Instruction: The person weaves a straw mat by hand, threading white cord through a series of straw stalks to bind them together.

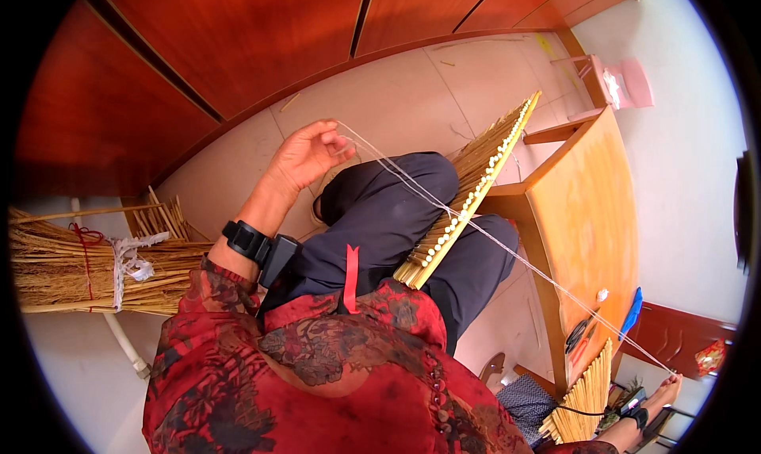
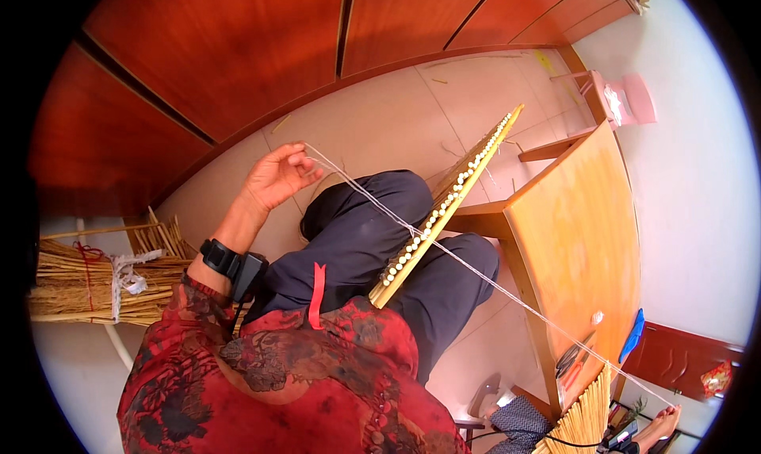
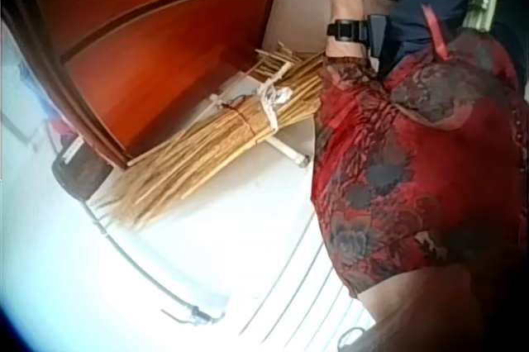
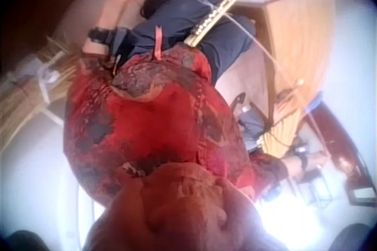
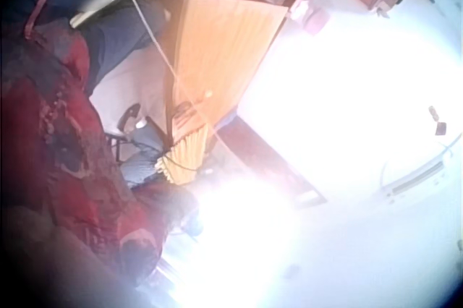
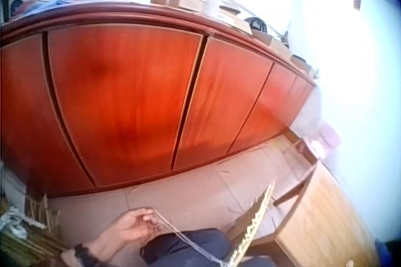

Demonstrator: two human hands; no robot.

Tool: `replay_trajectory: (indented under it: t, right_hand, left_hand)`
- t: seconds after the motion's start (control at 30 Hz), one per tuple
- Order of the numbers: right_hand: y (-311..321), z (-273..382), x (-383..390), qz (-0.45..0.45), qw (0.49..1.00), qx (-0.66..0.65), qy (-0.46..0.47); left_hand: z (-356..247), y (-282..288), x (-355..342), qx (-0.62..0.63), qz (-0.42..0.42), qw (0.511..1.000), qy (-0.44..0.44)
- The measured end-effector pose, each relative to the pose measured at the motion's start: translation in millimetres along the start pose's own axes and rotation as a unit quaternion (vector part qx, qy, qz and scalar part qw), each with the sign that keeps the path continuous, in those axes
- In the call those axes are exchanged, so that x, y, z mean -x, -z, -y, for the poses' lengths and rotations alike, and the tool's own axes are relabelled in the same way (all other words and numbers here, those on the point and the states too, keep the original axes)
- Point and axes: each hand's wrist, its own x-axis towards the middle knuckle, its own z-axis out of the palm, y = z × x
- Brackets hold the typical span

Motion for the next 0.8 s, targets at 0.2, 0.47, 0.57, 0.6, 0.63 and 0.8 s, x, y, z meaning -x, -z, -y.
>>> replay_trajectory:
  t: [0.2,0.47,0.57,0.6,0.63,0.8]
  right_hand:
    - [13,1,4,-0.007,1.000,0.006,-0.004]
    - [20,4,8,-0.010,1.000,0.014,-0.005]
    - [22,6,10,-0.010,1.000,0.015,-0.005]
    - [23,7,12,-0.011,1.000,0.015,-0.006]
    - [22,6,12,-0.011,1.000,0.016,-0.005]
    - [24,7,17,-0.010,1.000,0.018,-0.009]
  left_hand:
    - [-33,41,-3,0.006,-0.078,0.996,-0.038]
    - [-47,40,0,-0.015,-0.160,0.983,-0.088]
    - [-51,41,-2,0.042,-0.125,0.986,-0.100]
    - [-52,41,-1,0.069,-0.097,0.989,-0.092]
    - [-51,44,-2,0.069,-0.097,0.989,-0.092]
    - [-50,52,3,0.070,-0.033,0.990,-0.119]
